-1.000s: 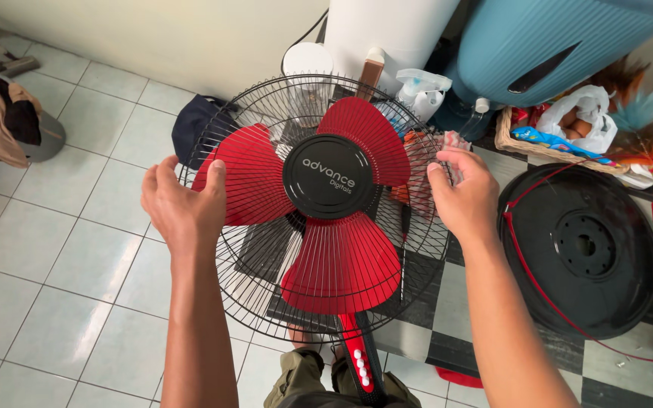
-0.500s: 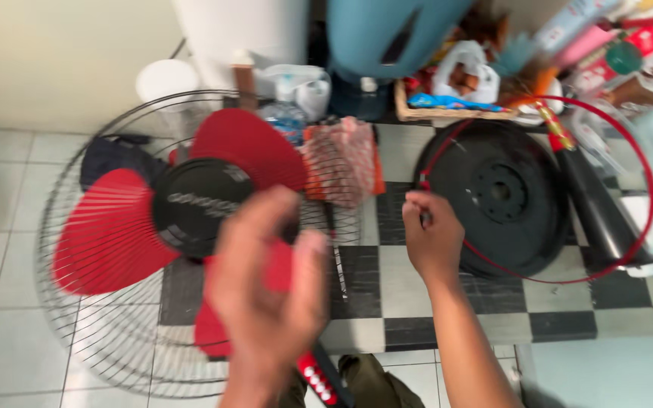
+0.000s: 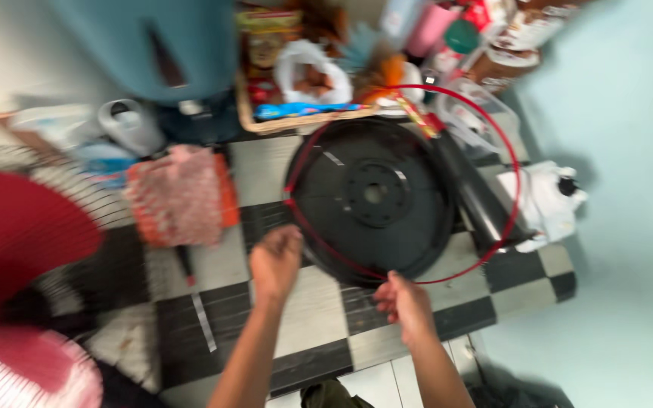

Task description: The person assembles a standing fan by attaching the front cage, mounting the red fan blades onto the motor hub, securing them with a nut, and then attaching the rear cage. The task is completed with the fan fully assembled.

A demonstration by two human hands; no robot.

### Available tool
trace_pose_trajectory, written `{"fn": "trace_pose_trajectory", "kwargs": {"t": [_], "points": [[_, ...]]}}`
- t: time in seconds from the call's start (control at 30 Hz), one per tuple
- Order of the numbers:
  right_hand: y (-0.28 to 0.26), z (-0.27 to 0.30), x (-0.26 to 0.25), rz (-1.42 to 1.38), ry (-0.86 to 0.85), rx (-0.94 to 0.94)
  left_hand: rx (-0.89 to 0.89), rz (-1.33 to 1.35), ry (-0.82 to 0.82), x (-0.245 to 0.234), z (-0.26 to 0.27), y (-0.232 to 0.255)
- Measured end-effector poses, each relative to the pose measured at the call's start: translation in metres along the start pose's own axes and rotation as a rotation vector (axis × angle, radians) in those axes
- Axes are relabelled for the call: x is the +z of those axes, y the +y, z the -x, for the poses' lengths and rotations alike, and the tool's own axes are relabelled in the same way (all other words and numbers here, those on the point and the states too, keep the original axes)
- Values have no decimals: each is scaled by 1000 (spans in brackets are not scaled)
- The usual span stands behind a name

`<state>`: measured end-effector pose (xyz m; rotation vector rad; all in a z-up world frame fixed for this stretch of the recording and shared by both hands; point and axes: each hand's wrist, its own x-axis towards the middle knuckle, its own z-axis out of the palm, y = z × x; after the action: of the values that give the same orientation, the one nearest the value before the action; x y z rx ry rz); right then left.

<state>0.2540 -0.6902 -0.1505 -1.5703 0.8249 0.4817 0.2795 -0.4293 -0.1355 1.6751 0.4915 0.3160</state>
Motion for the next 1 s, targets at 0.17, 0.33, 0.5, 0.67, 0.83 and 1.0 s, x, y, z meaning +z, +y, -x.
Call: {"fn": "trace_pose_trajectory", "kwargs": {"t": [0.17, 0.33, 0.5, 0.67, 0.83, 1.0], "points": [[3, -16, -32, -133, -74, 325, 117, -449, 222, 42, -63, -6], [2, -31, -39, -181, -85, 364, -44, -648, 183, 59, -86, 5], [3, -35, -38, -271, -119, 184, -63, -702, 118, 56, -88, 0], [-9, -18, -46, -143, -29, -19, -97, -486, 148, 37, -80, 7], [-17, -1, -57, -105, -26, -131, -139, -291, 199, 13, -59, 27], [-35, 15, -61, -112, 30, -268, -156, -207, 228, -22, -27, 54]]}}
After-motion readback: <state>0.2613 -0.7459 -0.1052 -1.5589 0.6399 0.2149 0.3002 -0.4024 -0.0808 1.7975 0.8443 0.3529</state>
